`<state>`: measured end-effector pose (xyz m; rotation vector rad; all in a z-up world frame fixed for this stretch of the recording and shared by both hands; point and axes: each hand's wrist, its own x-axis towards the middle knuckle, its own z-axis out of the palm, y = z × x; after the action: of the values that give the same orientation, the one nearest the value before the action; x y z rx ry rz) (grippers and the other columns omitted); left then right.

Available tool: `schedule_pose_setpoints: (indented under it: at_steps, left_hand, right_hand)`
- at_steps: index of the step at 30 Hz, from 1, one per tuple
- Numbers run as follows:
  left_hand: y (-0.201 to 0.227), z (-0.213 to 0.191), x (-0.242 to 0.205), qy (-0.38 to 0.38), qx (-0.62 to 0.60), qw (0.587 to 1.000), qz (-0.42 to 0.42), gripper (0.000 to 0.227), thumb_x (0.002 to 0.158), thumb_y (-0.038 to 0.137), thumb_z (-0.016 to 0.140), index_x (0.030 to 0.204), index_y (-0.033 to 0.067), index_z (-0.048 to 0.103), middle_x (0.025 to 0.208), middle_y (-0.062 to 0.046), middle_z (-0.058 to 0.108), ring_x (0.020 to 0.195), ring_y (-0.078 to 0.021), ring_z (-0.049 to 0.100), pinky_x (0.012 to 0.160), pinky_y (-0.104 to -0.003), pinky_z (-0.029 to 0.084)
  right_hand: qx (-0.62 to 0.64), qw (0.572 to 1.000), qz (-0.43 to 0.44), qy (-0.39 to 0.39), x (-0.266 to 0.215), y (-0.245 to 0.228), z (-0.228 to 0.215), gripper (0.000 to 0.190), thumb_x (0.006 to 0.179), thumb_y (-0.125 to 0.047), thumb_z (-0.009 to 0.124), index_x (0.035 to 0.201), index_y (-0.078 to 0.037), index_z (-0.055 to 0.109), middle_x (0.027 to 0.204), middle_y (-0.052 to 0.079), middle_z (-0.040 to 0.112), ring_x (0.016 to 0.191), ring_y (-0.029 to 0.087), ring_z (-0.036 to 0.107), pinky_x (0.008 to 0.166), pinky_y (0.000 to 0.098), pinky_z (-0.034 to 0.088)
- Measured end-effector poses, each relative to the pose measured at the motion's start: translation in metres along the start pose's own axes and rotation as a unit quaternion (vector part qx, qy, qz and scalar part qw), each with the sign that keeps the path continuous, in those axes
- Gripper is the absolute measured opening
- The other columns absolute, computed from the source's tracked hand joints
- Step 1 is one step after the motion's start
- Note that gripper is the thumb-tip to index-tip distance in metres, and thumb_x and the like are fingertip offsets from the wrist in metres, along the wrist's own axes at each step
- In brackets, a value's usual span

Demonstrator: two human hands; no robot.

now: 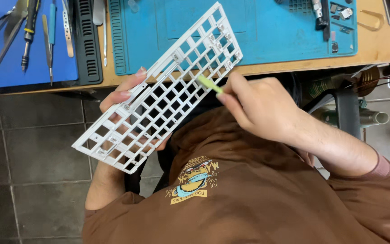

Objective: The person cleans a white keyboard case using a green toothbrush to scrub the switch cavities and a handheld air blower to remove debris. The person rotates the case to access different areas and continues scrubbing the interior surfaces.

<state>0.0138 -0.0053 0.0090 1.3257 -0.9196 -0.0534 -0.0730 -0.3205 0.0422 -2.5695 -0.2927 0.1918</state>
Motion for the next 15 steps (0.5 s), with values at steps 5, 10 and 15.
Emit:
schedule_pose_setpoints:
  at_steps: [5, 10, 15]
  left_hand:
    - [-0.007, 0.001, 0.002, -0.02, 0.005, 0.999, 0.044, 0.094, 0.091, 0.034, 0.095, 0.163, 0.0197, 0.036, 0.175, -0.023, 0.045, 0.174, -0.0349, 0.041, 0.155, -0.056, 0.031]
    - [-0.011, 0.003, 0.001, -0.015, 0.016, 0.998, 0.056, 0.089, 0.094, 0.042, 0.091, 0.161, 0.0197, 0.036, 0.174, -0.022, 0.046, 0.172, -0.0351, 0.042, 0.155, -0.059, 0.03]
    - [-0.016, 0.011, 0.0, -0.012, 0.013, 0.997, 0.073, 0.087, 0.097, 0.044, 0.089, 0.161, 0.0187, 0.037, 0.173, -0.023, 0.047, 0.171, -0.0375, 0.043, 0.154, -0.062, 0.031]
  right_hand:
    - [-0.077, 0.993, -0.025, 0.084, 0.02, -0.017, 0.03, 0.027, 0.118, -0.028, 0.06, 0.11, -0.004, 0.049, 0.065, 0.015, 0.068, 0.049, 0.045, 0.063, 0.044, 0.0592, 0.04]
    - [0.013, 0.997, -0.044, 0.056, 0.02, -0.015, 0.018, 0.019, 0.118, -0.023, 0.061, 0.111, -0.006, 0.054, 0.073, 0.009, 0.071, 0.054, 0.036, 0.064, 0.05, 0.0512, 0.045]
    - [0.038, 0.991, -0.121, 0.04, 0.02, -0.033, 0.023, 0.022, 0.116, -0.023, 0.063, 0.102, -0.008, 0.052, 0.072, 0.007, 0.068, 0.055, 0.036, 0.062, 0.051, 0.0513, 0.043]
